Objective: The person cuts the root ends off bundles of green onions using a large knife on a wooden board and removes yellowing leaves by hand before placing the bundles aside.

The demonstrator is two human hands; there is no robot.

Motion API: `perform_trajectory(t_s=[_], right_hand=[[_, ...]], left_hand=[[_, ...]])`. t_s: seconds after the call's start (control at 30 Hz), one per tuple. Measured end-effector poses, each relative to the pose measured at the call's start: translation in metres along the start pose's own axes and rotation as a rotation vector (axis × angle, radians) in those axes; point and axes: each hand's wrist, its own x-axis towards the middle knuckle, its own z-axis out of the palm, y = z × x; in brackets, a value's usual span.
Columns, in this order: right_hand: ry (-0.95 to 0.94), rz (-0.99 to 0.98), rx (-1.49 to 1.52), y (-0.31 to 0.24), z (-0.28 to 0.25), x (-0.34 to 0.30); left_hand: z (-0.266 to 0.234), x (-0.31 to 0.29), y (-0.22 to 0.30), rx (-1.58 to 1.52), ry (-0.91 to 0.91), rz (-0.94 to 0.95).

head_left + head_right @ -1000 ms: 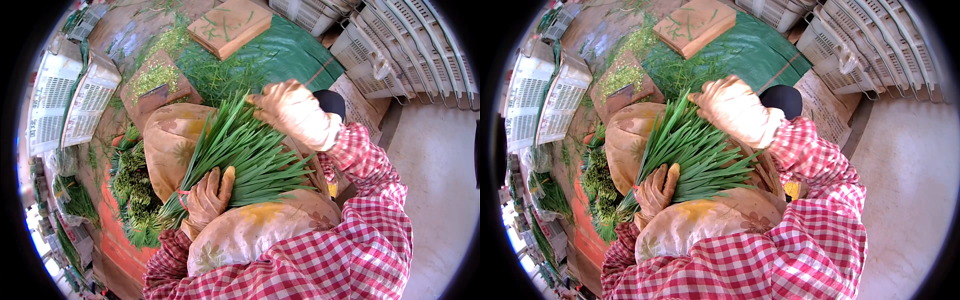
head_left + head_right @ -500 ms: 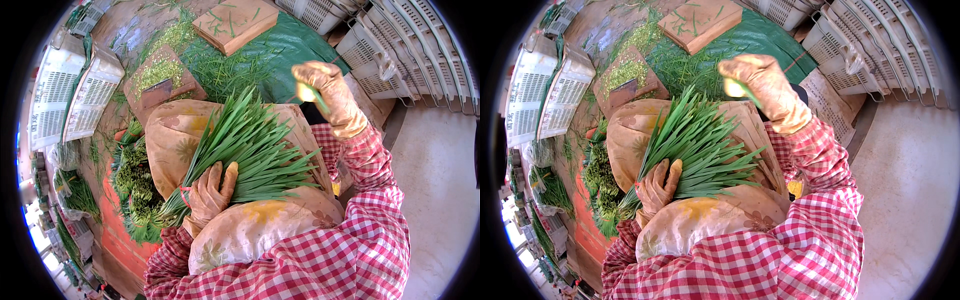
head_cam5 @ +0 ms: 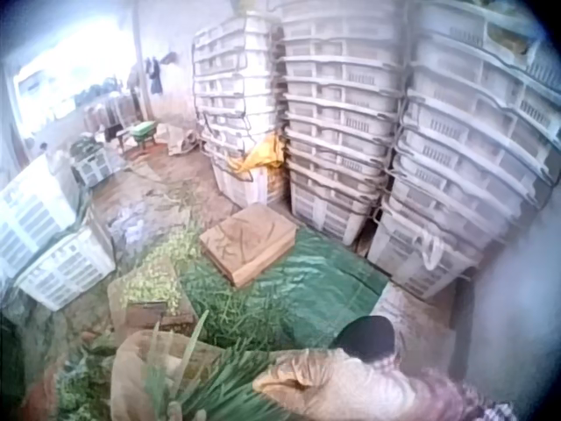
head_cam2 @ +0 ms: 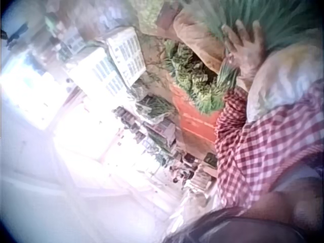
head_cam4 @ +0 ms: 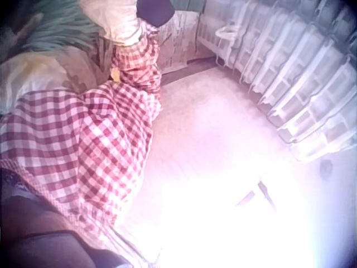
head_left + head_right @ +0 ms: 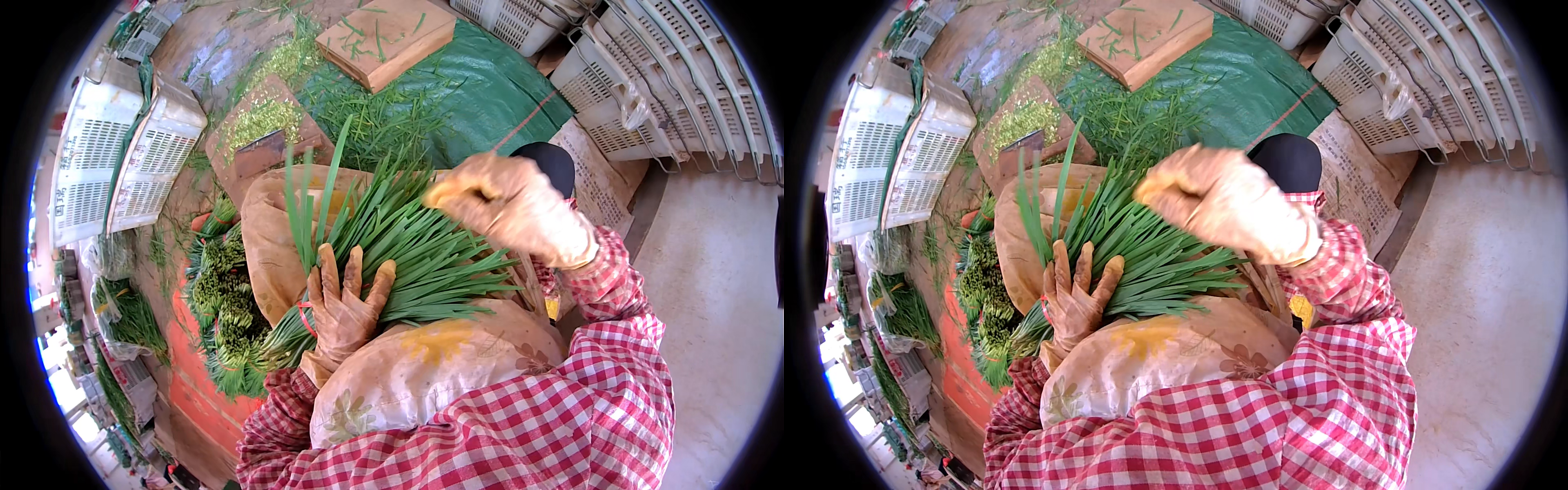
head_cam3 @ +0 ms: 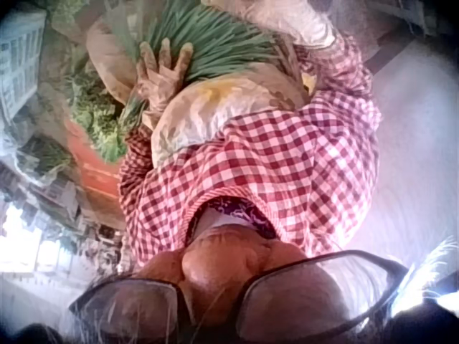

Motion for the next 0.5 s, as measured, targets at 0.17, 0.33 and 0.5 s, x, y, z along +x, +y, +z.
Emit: perform_trajectory(t_s=[0.17,0.33,0.5], right_hand=[[-0.094,0.108,-0.403,0.011,0.038,0.005],[-0.339,0.359,-0.394,-0.004,0.044,0.025],[-0.374,0.543,-0.220,-0.019,0.048,0.029]], left_hand=[[0.005,0.000,0.000,0.011,0.029,0.018],[0.005,-0.001,0.002,0.007,0.019,-0.010],[0.009,-0.004,0.000,0.014,0.042,-0.005]])
